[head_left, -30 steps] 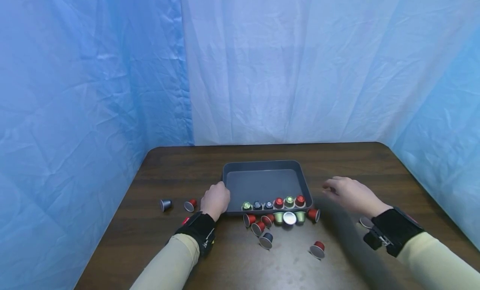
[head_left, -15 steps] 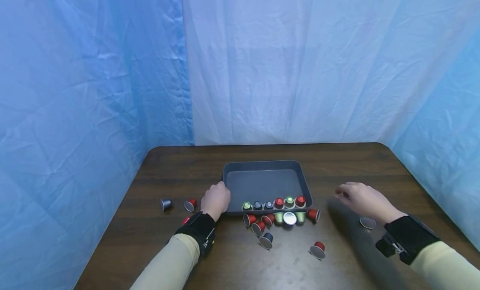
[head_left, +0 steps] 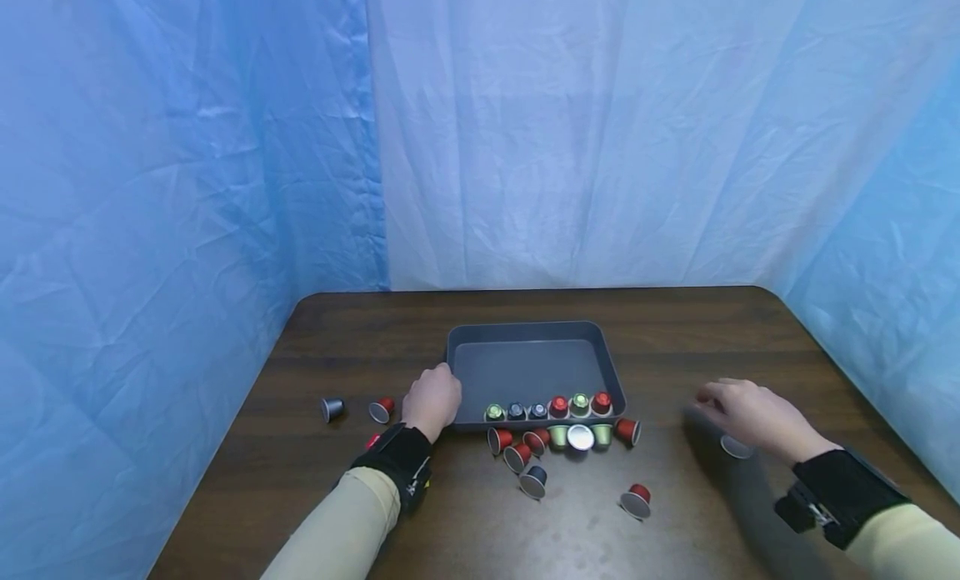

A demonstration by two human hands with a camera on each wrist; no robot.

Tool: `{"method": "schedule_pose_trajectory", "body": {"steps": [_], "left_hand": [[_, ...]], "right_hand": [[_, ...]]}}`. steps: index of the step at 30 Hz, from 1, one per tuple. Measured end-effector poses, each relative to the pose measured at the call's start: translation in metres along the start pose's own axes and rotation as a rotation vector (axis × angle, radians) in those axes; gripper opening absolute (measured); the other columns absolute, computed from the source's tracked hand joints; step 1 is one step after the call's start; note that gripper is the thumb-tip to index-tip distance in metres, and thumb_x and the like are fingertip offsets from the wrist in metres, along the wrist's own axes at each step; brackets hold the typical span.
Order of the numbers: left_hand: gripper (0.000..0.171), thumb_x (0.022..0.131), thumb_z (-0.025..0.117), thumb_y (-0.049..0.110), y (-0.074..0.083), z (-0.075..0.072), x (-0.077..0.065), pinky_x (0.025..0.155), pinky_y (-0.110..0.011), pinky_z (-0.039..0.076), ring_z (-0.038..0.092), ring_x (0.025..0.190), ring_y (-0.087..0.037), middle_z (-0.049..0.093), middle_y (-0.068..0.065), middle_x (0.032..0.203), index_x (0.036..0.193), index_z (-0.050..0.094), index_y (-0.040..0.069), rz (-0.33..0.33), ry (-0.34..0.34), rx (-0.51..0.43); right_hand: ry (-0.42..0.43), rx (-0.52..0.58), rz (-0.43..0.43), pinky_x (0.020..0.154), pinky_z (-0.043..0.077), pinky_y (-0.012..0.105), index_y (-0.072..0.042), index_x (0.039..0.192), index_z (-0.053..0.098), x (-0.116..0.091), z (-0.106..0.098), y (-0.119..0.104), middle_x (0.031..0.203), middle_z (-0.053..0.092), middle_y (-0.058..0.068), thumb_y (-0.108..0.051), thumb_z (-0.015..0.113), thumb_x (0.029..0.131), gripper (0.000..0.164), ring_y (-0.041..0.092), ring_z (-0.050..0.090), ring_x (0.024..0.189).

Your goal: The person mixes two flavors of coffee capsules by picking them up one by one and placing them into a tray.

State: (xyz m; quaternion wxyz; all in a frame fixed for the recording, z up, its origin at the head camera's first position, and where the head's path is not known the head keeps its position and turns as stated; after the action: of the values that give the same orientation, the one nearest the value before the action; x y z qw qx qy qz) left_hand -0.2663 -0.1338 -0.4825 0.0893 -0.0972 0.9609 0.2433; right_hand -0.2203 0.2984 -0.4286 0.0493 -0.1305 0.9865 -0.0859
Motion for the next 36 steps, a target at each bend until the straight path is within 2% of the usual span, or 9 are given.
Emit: {"method": "schedule_pose_trajectory", "body": {"steps": [10, 13, 19, 24, 28, 32, 36], "left_hand": [[0.032, 0.106, 0.055, 0.026, 0.001, 0.0, 0.0, 0.085, -0.053, 0.057, 0.066, 0.088, -0.029, 0.068, -0.014, 0.109, 0.125, 0.062, 0.002, -0.003, -0.001, 0.007], [0.031, 0.106, 0.054, 0.026, 0.001, 0.0, 0.0, 0.085, -0.053, 0.056, 0.066, 0.088, -0.029, 0.068, -0.014, 0.109, 0.125, 0.062, 0.002, -0.004, 0.0, 0.003], [0.032, 0.106, 0.054, 0.025, 0.001, -0.001, -0.001, 0.085, -0.053, 0.056, 0.066, 0.09, -0.029, 0.068, -0.015, 0.11, 0.126, 0.062, 0.002, -0.001, 0.001, -0.001], [0.031, 0.106, 0.054, 0.025, 0.0, -0.001, 0.0, 0.084, -0.053, 0.057, 0.066, 0.088, -0.029, 0.068, -0.014, 0.108, 0.125, 0.062, 0.002, 0.001, 0.002, 0.004], [0.031, 0.106, 0.054, 0.025, 0.001, -0.001, -0.001, 0.084, -0.053, 0.057, 0.066, 0.087, -0.029, 0.068, -0.014, 0.107, 0.124, 0.062, 0.002, -0.003, 0.002, 0.008], [0.031, 0.106, 0.054, 0.025, 0.001, -0.001, -0.001, 0.085, -0.053, 0.056, 0.066, 0.089, -0.029, 0.068, -0.015, 0.108, 0.125, 0.062, 0.002, -0.007, -0.001, 0.01], [0.031, 0.106, 0.054, 0.026, 0.001, -0.001, 0.0, 0.085, -0.053, 0.056, 0.066, 0.088, -0.029, 0.068, -0.014, 0.107, 0.125, 0.062, 0.002, -0.007, 0.0, 0.011]], "right_hand": [[-0.088, -0.027, 0.086, 0.056, 0.046, 0.036, -0.006, 0.095, 0.071, -0.006, 0.004, 0.014, 0.074, 0.062, -0.002, -0.019, 0.069, 0.096, 0.014, 0.015, 0.053, 0.063], [-0.112, -0.036, 0.109, 0.058, 0.049, 0.039, -0.004, 0.098, 0.071, -0.007, 0.006, 0.019, 0.077, 0.064, 0.001, -0.024, 0.069, 0.097, 0.02, 0.017, 0.058, 0.066], [-0.134, -0.055, 0.131, 0.07, 0.054, 0.054, 0.003, 0.104, 0.069, -0.011, 0.013, 0.025, 0.089, 0.069, 0.014, -0.042, 0.069, 0.095, 0.046, 0.031, 0.067, 0.08], [-0.136, -0.024, 0.15, 0.071, 0.053, 0.055, 0.006, 0.108, 0.065, -0.012, 0.019, 0.026, 0.094, 0.064, 0.018, -0.049, 0.068, 0.095, 0.057, 0.034, 0.065, 0.083], [-0.124, -0.004, 0.147, 0.068, 0.052, 0.05, 0.005, 0.104, 0.063, -0.011, 0.023, 0.026, 0.09, 0.061, 0.015, -0.038, 0.07, 0.096, 0.044, 0.028, 0.061, 0.079], [-0.118, 0.006, 0.13, 0.064, 0.049, 0.043, -0.001, 0.095, 0.062, -0.009, 0.023, 0.025, 0.083, 0.057, 0.008, -0.023, 0.071, 0.095, 0.025, 0.022, 0.055, 0.073], [-0.123, 0.009, 0.12, 0.062, 0.046, 0.038, -0.004, 0.09, 0.061, -0.008, 0.024, 0.023, 0.081, 0.054, 0.006, -0.016, 0.071, 0.095, 0.017, 0.021, 0.052, 0.071]]}}
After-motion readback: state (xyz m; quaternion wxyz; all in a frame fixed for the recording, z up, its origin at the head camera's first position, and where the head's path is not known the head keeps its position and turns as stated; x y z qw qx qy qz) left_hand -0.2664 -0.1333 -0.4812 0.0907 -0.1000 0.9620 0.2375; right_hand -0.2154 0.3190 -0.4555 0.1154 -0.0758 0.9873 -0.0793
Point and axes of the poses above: each hand's wrist, its own x-axis towards the middle knuckle, its own z-axis out of the palm, y = z × x, the point moved 3 cm from there along x, towards the middle knuckle
